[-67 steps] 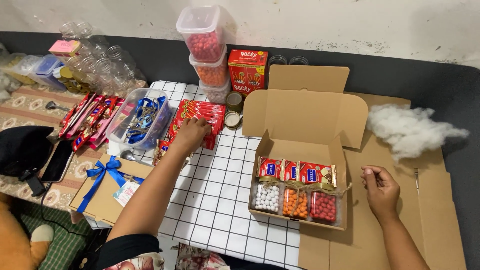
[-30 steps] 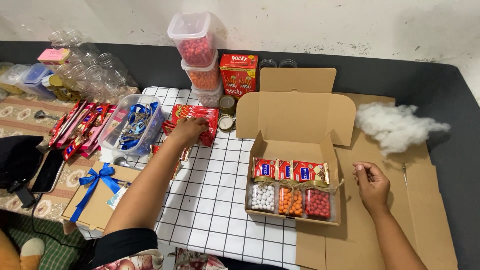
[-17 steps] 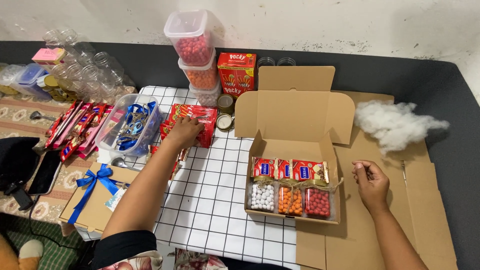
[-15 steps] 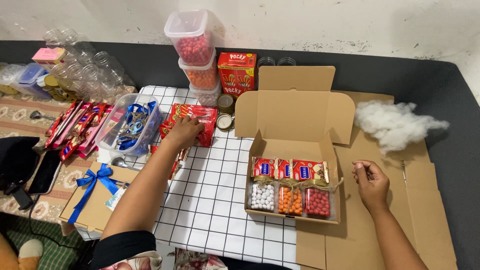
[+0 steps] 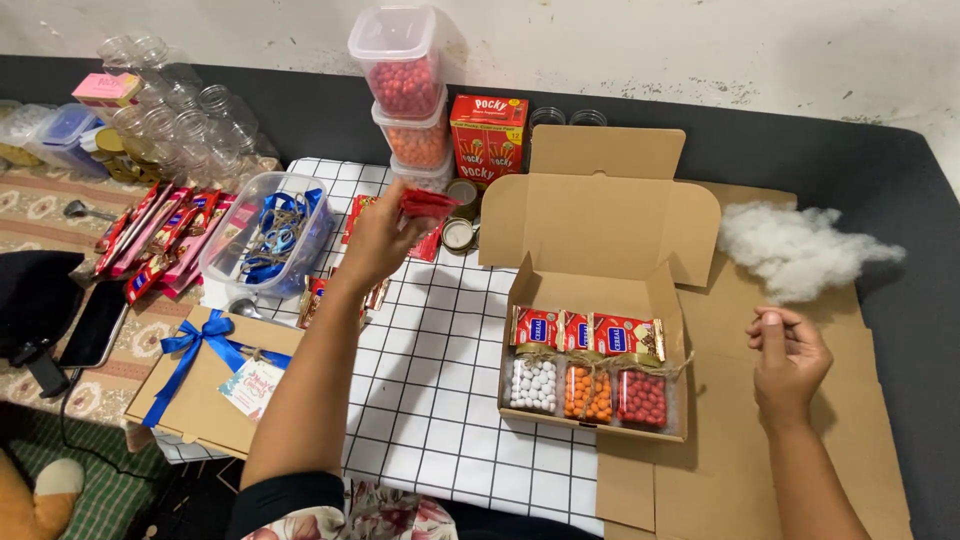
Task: The person packs a cardboard gift box by placing three jars of colorful candies and white cotton filler inside. They then add several small chocolate bars and a box of Pocky sticks before closing the box flaps.
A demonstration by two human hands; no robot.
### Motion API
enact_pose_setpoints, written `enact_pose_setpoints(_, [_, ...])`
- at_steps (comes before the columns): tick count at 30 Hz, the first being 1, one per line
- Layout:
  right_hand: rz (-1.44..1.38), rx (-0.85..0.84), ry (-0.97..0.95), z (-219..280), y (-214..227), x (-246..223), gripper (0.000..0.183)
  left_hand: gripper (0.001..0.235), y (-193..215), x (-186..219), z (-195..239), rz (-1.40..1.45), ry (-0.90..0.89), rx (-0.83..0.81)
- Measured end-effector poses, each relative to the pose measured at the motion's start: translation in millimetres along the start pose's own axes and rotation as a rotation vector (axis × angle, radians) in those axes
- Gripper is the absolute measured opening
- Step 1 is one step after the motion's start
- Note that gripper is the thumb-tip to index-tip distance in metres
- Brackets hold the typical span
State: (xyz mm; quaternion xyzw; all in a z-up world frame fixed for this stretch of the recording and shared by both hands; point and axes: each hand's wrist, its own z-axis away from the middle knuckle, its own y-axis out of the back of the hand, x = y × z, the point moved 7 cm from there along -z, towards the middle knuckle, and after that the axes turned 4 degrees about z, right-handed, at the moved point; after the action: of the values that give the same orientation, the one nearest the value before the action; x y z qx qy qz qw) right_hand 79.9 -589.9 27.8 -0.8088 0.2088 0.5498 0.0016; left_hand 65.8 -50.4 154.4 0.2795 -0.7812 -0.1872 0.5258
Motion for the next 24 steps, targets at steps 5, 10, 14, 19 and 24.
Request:
enact_pose_setpoints(5, [-0.028,-0.107,0.155,-0.3,-31.5,-75.7,0.018,0.040,-58.9,18.4,12.8,0.945,0.071,0.312])
enact_pose_setpoints(10, [0.066,-0.379,0.304,15.8,-96.3,-159.7,0.035,0.029,-129.3,50.9,19.2,1.288,0.149,0.391])
enact_pose_setpoints(14, [0.103,-0.721,0.204,40.1,-142.3,-199.8,0.061,0.025,-168.5,66.0,27.8,1.471,0.342,0.361])
enact_pose_setpoints(19, [0.215,-0.746,0.214,46.4,-170.0,-175.2,0.061,0.031,-188.8,52.3,37.4,1.591,0.489,0.402])
enact_pose_setpoints(24, [-0.026,-0.707,-0.065,42.6,-170.8,-149.3,0.059,0.042,-201.1,33.4,40.4,1.652,0.315,0.116])
